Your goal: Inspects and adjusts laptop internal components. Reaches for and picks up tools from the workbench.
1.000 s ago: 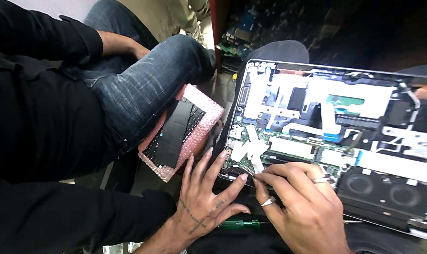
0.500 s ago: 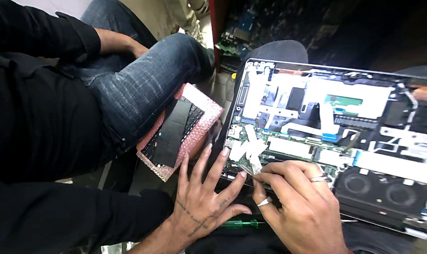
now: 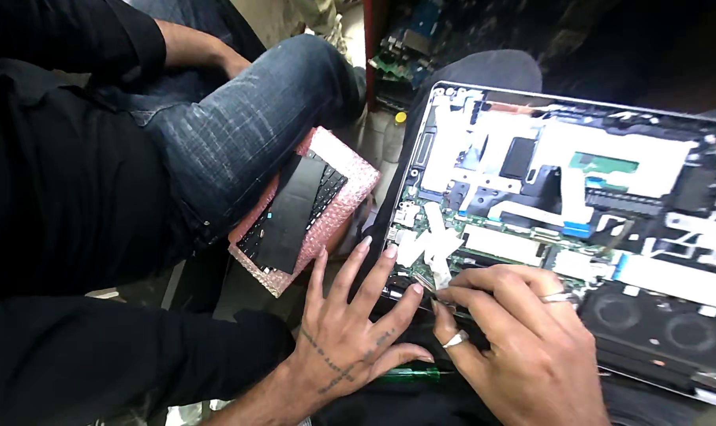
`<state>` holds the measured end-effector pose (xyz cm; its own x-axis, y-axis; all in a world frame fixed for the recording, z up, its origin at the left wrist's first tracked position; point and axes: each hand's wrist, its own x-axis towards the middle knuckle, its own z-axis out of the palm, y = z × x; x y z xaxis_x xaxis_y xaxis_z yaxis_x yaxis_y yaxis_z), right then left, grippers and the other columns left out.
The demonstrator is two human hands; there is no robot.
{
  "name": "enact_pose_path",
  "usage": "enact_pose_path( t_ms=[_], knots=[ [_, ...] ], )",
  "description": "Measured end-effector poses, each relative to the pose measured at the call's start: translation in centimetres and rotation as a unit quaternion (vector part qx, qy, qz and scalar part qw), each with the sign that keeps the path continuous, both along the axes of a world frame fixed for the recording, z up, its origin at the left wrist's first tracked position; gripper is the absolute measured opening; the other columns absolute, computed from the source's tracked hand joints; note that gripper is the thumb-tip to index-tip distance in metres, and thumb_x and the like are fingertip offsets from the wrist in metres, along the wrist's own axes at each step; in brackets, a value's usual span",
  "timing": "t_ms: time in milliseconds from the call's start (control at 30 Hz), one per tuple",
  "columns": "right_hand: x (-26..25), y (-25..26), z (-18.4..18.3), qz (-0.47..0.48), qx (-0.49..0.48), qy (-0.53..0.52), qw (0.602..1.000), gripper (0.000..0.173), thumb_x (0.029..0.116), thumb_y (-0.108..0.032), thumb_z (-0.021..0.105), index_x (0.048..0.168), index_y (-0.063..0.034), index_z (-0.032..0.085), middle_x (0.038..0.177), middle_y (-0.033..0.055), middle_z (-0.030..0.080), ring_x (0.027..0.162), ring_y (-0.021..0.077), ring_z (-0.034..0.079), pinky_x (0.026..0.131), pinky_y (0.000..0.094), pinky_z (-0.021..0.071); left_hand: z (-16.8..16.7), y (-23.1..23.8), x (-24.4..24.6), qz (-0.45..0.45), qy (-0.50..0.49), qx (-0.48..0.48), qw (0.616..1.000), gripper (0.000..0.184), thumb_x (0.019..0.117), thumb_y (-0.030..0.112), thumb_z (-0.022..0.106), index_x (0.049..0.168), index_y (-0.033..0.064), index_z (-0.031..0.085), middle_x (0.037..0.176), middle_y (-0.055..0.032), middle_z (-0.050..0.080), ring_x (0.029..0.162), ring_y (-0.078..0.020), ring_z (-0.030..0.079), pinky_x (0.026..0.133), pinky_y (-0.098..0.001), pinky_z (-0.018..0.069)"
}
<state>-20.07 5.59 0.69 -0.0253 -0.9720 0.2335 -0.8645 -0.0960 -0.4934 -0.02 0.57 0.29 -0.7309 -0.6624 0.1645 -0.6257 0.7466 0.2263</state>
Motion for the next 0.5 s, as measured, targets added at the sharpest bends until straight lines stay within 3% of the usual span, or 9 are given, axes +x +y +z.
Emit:
enact_pose_path(
  t_ms=[267,500],
  knots=[
    [0.39,-0.25,0.07,-0.007,0.003,0.019,1.000,0.018,0.0927,-0.017,0.060,0.085,-0.0085,0.074,0.099,0.0094,0.071,0.102,0.0323,0.064,0.075,0.0425,0.0486,-0.11,0.07,0.02,0.004,0.006,0.007,1.000,0.058,0.0954,0.069,0.050,0.134,0.0286,0.065,0.153,-0.0138,0.049,0.149,-0.0385,0.035,0.117,-0.0704,0.0219],
    [0.46,-0.05,-0.18,-0.021,0.016,-0.025,0.999,0.017,0.0912,-0.016,0.062,0.084,-0.0089,0.076,0.099,0.0121,0.069,0.103,0.0323,0.061,0.081,0.0436,0.0466,-0.14,0.01,-0.01,0.000,0.009,0.012,1.000,0.054,0.0964,0.067,0.050,0.131,0.0302,0.067,0.152,-0.0154,0.050,0.148,-0.0415,0.036,0.117,-0.0711,0.0235]
  ],
)
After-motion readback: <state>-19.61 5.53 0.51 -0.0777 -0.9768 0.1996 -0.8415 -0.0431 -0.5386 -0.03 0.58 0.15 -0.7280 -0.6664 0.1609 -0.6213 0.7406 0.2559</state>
